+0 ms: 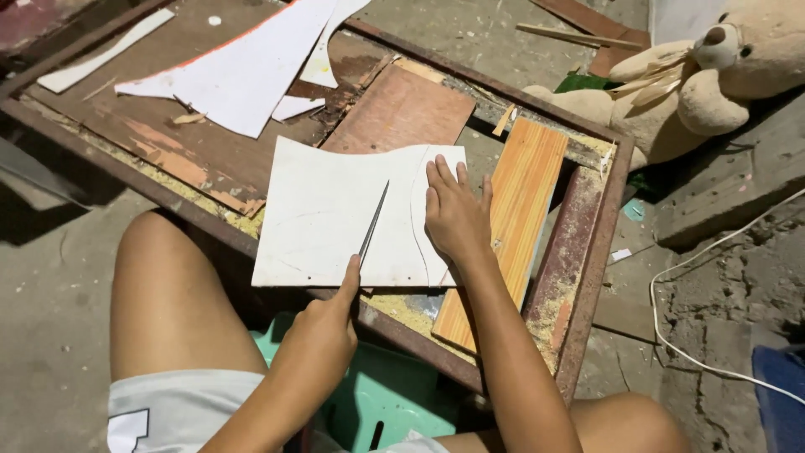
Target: Cutting a curved shape out of a board using a hand saw
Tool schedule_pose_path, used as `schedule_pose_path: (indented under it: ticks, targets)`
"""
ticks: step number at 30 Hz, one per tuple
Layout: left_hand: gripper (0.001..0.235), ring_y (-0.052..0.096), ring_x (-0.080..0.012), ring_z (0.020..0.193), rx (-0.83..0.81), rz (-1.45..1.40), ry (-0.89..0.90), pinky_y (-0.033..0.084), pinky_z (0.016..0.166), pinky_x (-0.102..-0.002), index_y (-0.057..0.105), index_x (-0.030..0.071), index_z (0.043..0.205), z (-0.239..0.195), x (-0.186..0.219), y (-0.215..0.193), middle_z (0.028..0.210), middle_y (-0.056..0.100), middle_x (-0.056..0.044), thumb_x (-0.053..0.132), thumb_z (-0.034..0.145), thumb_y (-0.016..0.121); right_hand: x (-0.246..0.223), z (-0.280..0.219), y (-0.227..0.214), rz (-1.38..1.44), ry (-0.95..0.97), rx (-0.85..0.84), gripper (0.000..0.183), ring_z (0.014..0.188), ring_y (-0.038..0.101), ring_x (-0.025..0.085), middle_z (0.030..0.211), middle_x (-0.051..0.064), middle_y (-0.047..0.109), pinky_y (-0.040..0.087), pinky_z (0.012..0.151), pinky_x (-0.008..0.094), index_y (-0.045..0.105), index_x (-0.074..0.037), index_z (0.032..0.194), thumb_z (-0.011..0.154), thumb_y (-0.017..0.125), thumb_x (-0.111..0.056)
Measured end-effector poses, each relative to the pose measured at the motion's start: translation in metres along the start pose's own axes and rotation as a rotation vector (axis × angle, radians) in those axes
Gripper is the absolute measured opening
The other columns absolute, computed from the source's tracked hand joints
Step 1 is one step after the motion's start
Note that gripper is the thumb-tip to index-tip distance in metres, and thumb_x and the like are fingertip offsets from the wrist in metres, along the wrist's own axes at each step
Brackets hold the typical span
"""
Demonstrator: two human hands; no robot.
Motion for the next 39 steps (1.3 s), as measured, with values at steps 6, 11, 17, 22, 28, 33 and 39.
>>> schedule_pose_path:
  ticks: [6,11,17,22,28,33,39]
  targets:
    - [0.076,0.052,-0.0482,0.067,-0.001,-0.314,0.006,0.043,0.068,-0.043,0.022,0.035,0.168,-0.01,0.013,-0.006,0.07,0.055,-0.027,0.008,0.098,0.035,0.002,0.002,0.002,-0.029,-0.02,0.023,0.057,0.154,0.025,0.03,0.166,0.0,0.031,0.001,0.121,0.062,0.038,-0.018,0.157,0.104,0.026,-0.033]
    - [0.068,0.042,-0.0311,0.063,-0.027,-0.542,0.05,0.041,0.072,-0.029,0.029,0.03,0.166,-0.012,0.019,0.005,0.072,0.054,-0.019,0.011,0.101,0.035,-0.001,0.0,-0.001,-0.025,0.005,0.011,0.057,0.154,0.024,0.028,0.167,-0.001,0.03,0.002,0.121,0.062,0.038,-0.018,0.157,0.103,0.026,-0.032]
    - [0.072,0.041,-0.0303,0.053,-0.086,-0.482,-0.025,0.038,0.058,-0.039,0.02,0.033,0.169,-0.021,0.025,0.009,0.062,0.051,-0.019,0.01,0.102,0.034,-0.002,0.0,0.0,-0.038,-0.001,0.026,0.058,0.154,0.024,0.03,0.166,0.0,0.031,0.0,0.122,0.06,0.038,-0.017,0.157,0.104,0.025,-0.033]
    - [0.081,0.057,-0.0362,0.062,-0.091,-0.414,-0.022,0.042,0.066,-0.034,0.017,0.037,0.168,-0.04,0.012,0.034,0.071,0.06,-0.024,0.004,0.098,0.039,-0.002,0.0,-0.001,-0.025,-0.008,0.068,0.056,0.153,0.027,0.032,0.164,0.002,0.035,0.001,0.121,0.062,0.041,-0.016,0.156,0.104,0.029,-0.033]
    - [0.084,0.048,-0.0321,0.062,-0.152,-0.348,-0.068,0.038,0.063,-0.043,0.007,0.041,0.17,-0.046,0.019,0.04,0.069,0.049,-0.016,0.007,0.1,0.039,-0.003,0.0,0.001,-0.022,-0.008,0.042,0.057,0.153,0.026,0.031,0.165,0.0,0.033,-0.001,0.122,0.061,0.04,-0.017,0.156,0.104,0.027,-0.034]
    - [0.079,0.058,-0.0415,0.068,-0.033,-0.392,0.003,0.044,0.066,-0.045,0.015,0.03,0.169,-0.019,0.031,0.036,0.074,0.06,-0.023,0.004,0.098,0.036,-0.002,0.002,0.0,-0.02,0.0,0.048,0.057,0.153,0.025,0.03,0.165,0.0,0.033,-0.001,0.122,0.061,0.041,-0.018,0.156,0.103,0.027,-0.034]
    - [0.092,0.058,-0.0429,0.065,-0.104,-0.257,-0.004,0.043,0.063,-0.049,0.0,0.033,0.171,-0.044,0.026,0.05,0.072,0.056,-0.023,0.002,0.094,0.04,-0.003,-0.002,-0.001,-0.021,-0.006,0.038,0.057,0.153,0.027,0.032,0.164,0.001,0.035,0.001,0.121,0.062,0.041,-0.017,0.156,0.103,0.029,-0.033]
Point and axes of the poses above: each hand's wrist, its own z-axis towards the middle knuckle, its own y-axis out of the palm, x = y × z, the point moved 4 cm from there along z, towards the middle knuckle
